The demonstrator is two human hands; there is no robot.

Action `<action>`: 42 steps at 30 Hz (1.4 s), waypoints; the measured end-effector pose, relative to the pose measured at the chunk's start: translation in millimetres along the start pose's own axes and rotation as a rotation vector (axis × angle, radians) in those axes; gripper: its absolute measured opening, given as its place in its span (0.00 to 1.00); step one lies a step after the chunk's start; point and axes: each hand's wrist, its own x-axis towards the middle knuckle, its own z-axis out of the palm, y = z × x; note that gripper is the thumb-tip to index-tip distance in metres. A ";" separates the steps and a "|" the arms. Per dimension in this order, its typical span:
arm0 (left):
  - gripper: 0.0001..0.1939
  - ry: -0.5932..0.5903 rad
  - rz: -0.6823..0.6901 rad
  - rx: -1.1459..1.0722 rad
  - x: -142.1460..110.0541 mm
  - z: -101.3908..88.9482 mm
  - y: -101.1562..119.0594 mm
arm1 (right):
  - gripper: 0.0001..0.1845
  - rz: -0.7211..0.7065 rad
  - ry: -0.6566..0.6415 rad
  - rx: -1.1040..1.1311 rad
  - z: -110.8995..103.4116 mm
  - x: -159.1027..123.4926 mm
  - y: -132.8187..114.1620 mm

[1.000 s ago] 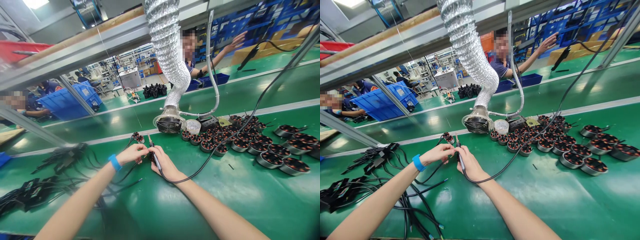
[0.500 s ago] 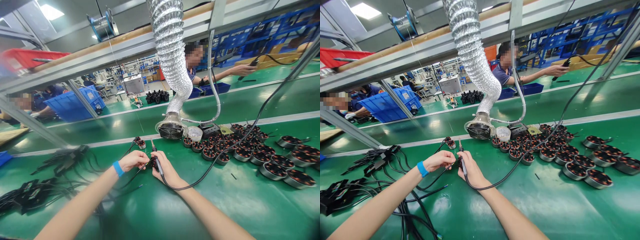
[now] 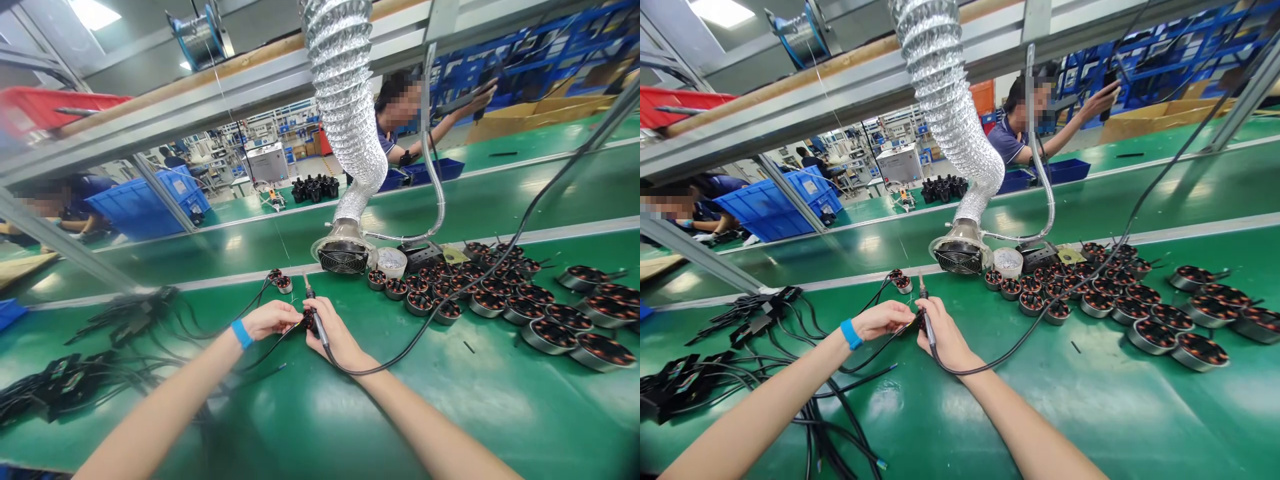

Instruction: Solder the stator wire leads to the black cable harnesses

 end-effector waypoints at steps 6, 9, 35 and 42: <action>0.19 -0.095 0.034 -0.081 -2.1 -1.5 1.6 | 0.37 0.001 0.004 0.008 0.6 0.2 0.8; 0.19 -0.081 0.069 -0.076 0.7 -1.9 6.0 | 0.37 0.003 -0.003 0.017 0.8 0.1 1.5; 0.22 -0.116 0.150 0.179 -10.4 -0.8 6.0 | 0.37 0.011 -0.015 0.025 0.6 -1.2 1.8; 0.25 -0.025 0.135 0.184 -3.1 8.5 11.1 | 0.38 -0.008 0.001 0.042 1.0 0.1 2.6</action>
